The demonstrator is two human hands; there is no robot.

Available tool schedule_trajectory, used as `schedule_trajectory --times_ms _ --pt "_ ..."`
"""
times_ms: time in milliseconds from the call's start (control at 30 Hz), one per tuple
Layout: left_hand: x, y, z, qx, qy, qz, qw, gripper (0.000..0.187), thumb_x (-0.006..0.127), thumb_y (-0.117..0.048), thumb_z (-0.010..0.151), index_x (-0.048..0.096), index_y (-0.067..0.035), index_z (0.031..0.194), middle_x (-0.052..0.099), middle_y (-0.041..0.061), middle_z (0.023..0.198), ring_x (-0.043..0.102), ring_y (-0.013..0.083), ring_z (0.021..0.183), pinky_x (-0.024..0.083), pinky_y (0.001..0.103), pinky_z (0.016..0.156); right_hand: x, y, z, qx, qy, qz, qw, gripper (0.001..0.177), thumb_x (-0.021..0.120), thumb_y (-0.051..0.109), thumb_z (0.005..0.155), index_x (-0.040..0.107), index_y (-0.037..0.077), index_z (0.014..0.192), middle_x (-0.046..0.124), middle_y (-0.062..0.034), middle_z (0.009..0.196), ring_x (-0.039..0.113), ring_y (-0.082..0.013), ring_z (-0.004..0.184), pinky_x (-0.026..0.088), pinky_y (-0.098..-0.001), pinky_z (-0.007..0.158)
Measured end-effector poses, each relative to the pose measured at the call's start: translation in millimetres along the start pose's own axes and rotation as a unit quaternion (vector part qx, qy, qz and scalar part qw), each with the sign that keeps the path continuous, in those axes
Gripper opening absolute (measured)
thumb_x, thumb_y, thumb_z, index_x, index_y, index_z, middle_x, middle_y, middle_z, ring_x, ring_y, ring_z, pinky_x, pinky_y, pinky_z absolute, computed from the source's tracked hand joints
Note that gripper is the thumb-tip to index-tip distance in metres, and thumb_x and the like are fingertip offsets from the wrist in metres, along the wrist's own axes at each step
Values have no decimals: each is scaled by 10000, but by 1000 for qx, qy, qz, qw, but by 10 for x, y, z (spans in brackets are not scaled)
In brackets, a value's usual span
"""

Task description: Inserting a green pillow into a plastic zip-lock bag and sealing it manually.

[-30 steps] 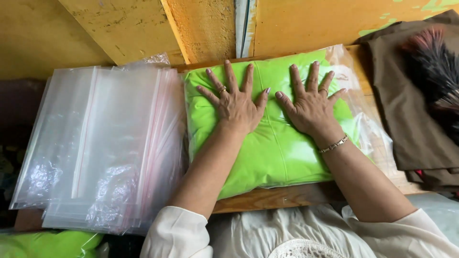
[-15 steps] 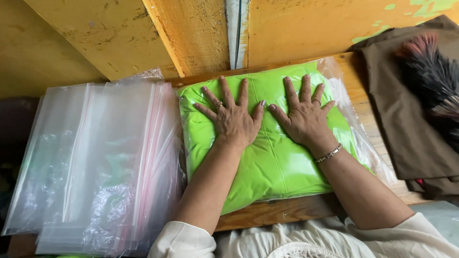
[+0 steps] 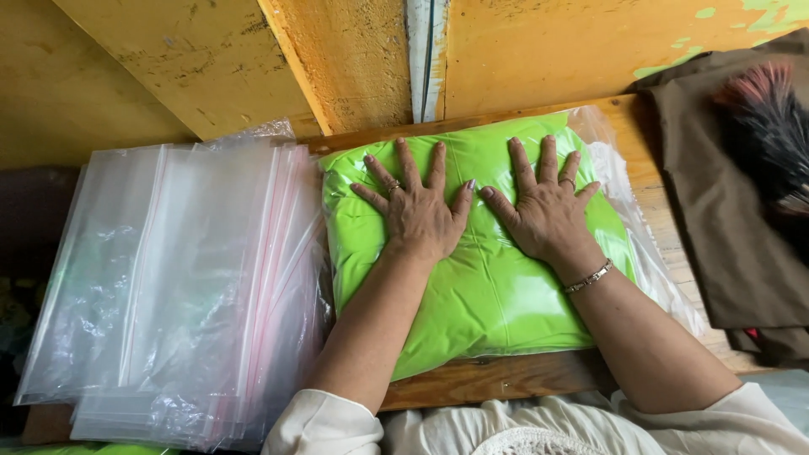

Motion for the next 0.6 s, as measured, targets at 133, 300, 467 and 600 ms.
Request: schedule_trajectory --times_ms 133,300,467,600 --pt "-9 8 10 0 3 -15 1000 695 158 -616 894 110 -277 1500 -88 205 1540 -158 623 1300 -85 785 953 -2 -5 10 7 5 -7 1000 823 257 751 842 129 284 1507 57 -221 1534 32 -542 1358 74 -748 1001" --pt "63 179 136 27 0 -125 992 759 65 -685 861 171 -285 1497 -73 180 1550 -164 591 1321 -134 757 960 -17 22 -19 4 3 -19 1000 819 255 744 851 128 274 1509 66 -217 1536 45 -538 1360 89 -743 1004" --pt "-363 38 -201 57 9 -127 990 815 115 -698 849 322 -198 1460 -74 210 1532 -99 563 1343 -100 744 992 13 -7 -24 6 -3 -30 1000 813 231 745 859 122 272 1512 68 -221 1534 51 -537 1357 109 -741 1005" --pt "-467 -306 -578 157 40 13 987 848 225 -713 803 267 -154 1439 -84 194 1515 -154 519 1337 -128 746 979 29 -44 -11 8 9 -28 1000 809 189 718 836 50 281 1503 0 -188 1545 -17 -524 1361 39 -748 993"
Point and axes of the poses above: each hand's wrist, its own z-axis towards the middle knuckle, its own x-axis out of the palm, y = z × x, the point moved 4 cm from there along z, towards the middle knuckle
